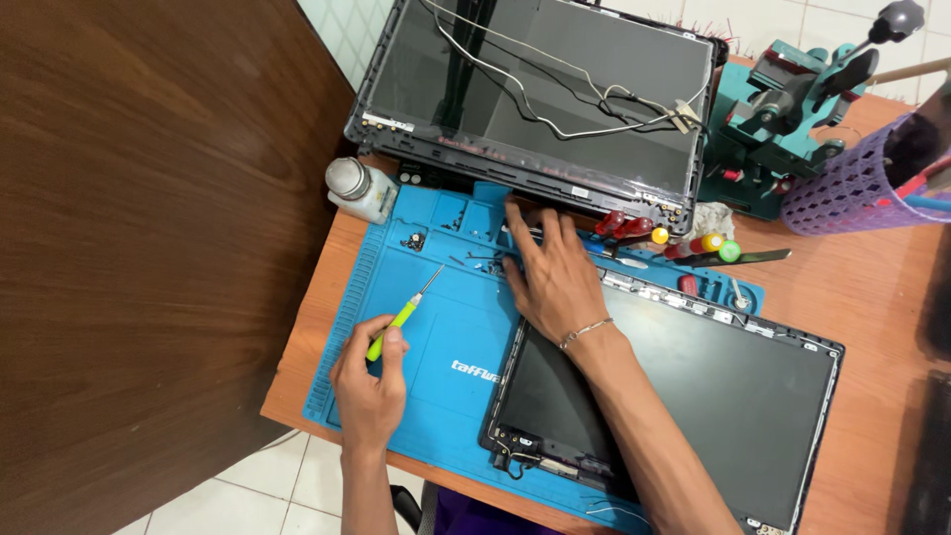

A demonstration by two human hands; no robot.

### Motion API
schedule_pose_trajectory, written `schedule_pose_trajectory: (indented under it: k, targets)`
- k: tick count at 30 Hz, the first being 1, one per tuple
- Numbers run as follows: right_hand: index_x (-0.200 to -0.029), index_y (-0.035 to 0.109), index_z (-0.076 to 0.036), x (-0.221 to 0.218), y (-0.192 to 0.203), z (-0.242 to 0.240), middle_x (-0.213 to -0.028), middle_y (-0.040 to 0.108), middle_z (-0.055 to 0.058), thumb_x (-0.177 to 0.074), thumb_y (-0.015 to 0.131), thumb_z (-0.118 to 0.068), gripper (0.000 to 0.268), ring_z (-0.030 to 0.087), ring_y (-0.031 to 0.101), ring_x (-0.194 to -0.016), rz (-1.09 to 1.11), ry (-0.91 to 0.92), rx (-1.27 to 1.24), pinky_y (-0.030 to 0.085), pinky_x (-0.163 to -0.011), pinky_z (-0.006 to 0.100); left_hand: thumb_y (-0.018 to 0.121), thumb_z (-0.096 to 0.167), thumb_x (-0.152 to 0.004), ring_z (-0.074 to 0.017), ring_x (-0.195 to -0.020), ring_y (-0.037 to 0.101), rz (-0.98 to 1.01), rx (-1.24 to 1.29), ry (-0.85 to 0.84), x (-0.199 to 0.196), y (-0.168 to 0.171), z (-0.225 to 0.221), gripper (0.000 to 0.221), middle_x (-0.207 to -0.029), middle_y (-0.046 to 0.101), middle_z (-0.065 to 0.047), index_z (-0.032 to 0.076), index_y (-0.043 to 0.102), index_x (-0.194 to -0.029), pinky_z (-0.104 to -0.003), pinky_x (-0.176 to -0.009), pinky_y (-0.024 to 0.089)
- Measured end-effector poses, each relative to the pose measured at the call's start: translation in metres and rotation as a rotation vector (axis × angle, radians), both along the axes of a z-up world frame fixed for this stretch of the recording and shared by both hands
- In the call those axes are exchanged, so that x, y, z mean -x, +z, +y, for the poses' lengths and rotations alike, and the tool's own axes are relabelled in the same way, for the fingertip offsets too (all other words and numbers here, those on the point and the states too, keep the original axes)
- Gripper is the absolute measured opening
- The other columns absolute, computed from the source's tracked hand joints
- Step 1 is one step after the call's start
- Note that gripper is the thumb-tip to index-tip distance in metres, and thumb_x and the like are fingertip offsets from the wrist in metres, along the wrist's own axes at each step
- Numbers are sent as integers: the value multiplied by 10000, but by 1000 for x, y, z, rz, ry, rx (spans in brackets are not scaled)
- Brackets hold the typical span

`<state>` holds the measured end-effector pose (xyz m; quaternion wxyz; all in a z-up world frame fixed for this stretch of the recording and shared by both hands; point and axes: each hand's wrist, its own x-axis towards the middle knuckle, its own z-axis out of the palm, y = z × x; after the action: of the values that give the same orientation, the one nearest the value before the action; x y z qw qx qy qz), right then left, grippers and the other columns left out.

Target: The person works on a laptop assembly by aligning the screen panel onto the bottom casing and connecting a internal cable to a circuit board, then uses a screwdriver to secure a screw on the corner of the laptop frame.

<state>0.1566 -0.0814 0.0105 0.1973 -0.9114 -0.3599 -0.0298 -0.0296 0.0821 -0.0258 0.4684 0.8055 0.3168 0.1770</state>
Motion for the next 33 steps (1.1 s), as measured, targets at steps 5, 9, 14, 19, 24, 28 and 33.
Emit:
schedule_pose_trajectory:
  k: [5,9,14,19,24,28,33]
  targets:
    - [-1513,417,-63,4,0,0,-1231,505,269,-882,697,-190,702,458,520,-1167,-5,-1,-15,507,-942,503,582,305,-1009,-181,-813,696,14,3,1,1,0,0,291,-807,716,-67,55,698,-1104,-361,-761,527]
    - [-1526,408,-61,6,4,-1,-1223,506,234,-897,694,-174,700,430,523,-1165,76,2,-26,512,-941,488,582,306,-1009,-181,-813,697,4,-10,-3,0,-1,0,291,-801,719,-62,56,697,-1103,-362,-770,523]
    - [-1493,462,-89,10,4,-7,-1281,499,236,-897,662,-80,629,428,511,-1213,44,43,-81,506,-966,486,584,307,-1008,-184,-818,698,4,-11,-7,1,-2,1,289,-808,722,-61,58,697,-1101,-366,-781,522]
    - [-1469,503,-122,10,2,-13,-1316,496,236,-776,615,54,724,432,498,-1264,33,52,-12,497,-1020,481,585,308,-1009,-187,-829,698,3,-15,-15,2,-3,0,289,-814,724,-62,60,693,-1111,-369,-792,514]
    - [-1417,555,-129,11,0,-12,-1362,496,232,-800,631,36,643,447,469,-1306,36,60,-47,474,-1042,499,585,309,-1012,-189,-848,693,1,-28,-22,2,-3,2,291,-820,730,-61,61,694,-1118,-370,-804,504]
    - [-1393,582,-119,11,0,-11,-1371,491,240,-827,643,11,584,456,457,-1320,24,59,-48,457,-1054,507,584,314,-1008,-181,-845,699,-5,-3,-20,2,-2,2,291,-822,726,-56,67,696,-1113,-365,-797,512]
    - [-1331,632,-98,15,3,-13,-1385,523,207,-867,654,-20,471,432,463,-1349,14,82,-115,446,-1110,493,593,304,-1006,-187,-843,692,-16,-19,-23,2,-1,1,281,-814,725,-58,64,699,-1108,-369,-791,510]
